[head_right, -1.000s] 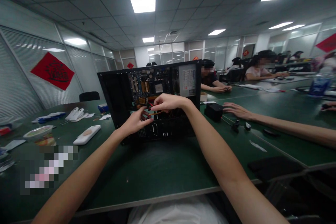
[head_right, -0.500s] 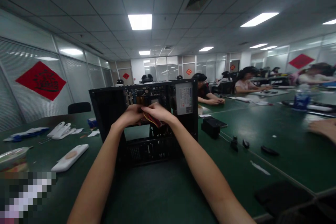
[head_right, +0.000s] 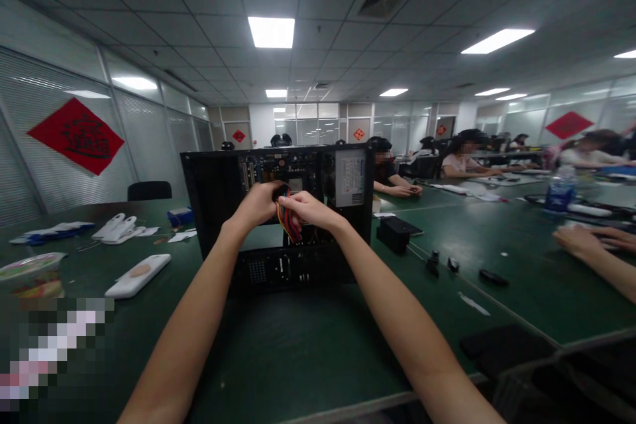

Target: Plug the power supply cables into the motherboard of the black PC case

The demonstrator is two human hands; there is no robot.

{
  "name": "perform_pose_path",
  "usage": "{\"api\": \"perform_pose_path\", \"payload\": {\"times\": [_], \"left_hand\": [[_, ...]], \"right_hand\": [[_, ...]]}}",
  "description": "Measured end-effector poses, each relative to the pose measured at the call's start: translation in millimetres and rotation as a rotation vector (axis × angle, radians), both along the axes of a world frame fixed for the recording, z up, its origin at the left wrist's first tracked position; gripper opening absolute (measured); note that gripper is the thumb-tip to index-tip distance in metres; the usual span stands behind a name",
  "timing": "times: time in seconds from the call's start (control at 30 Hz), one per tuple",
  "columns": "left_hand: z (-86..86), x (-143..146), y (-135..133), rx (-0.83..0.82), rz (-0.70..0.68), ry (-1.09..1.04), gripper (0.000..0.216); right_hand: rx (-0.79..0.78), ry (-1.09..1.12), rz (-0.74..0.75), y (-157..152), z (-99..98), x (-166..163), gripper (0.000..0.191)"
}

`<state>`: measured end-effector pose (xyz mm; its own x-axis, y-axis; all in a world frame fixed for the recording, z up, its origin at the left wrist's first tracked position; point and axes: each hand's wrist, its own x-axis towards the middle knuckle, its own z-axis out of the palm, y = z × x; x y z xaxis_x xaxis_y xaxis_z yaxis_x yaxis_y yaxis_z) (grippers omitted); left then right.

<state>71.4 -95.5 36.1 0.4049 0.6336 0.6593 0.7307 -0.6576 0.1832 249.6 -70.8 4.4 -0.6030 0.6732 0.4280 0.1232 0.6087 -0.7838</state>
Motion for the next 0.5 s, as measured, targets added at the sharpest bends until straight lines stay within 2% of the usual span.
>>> {"api": "perform_pose_path", "payload": {"times": [0.13,0.27,0.43,0.5], "left_hand": [[-8.4,3,3,0.0,-0.035,0.019,0.04],[-12.0,0,2,0.046,-0.076,0.044,0.049],[-11.3,2,-1,0.091,-0.077,0.003,0.045],[-11.3,4,-1,0.09,-0.052,-0.003,0.041]], "right_hand": [[-0.042,0.012,-0.007,4,-9.1,0,0.067],[0.016,-0.063,-0.012,-1,-4.8,3,0.075],[0.117,-0.075,-0.117,-5,1.7,5,0.08],[0.168,-0.057,-0.21,-3,0.5,5,0.081]]}}
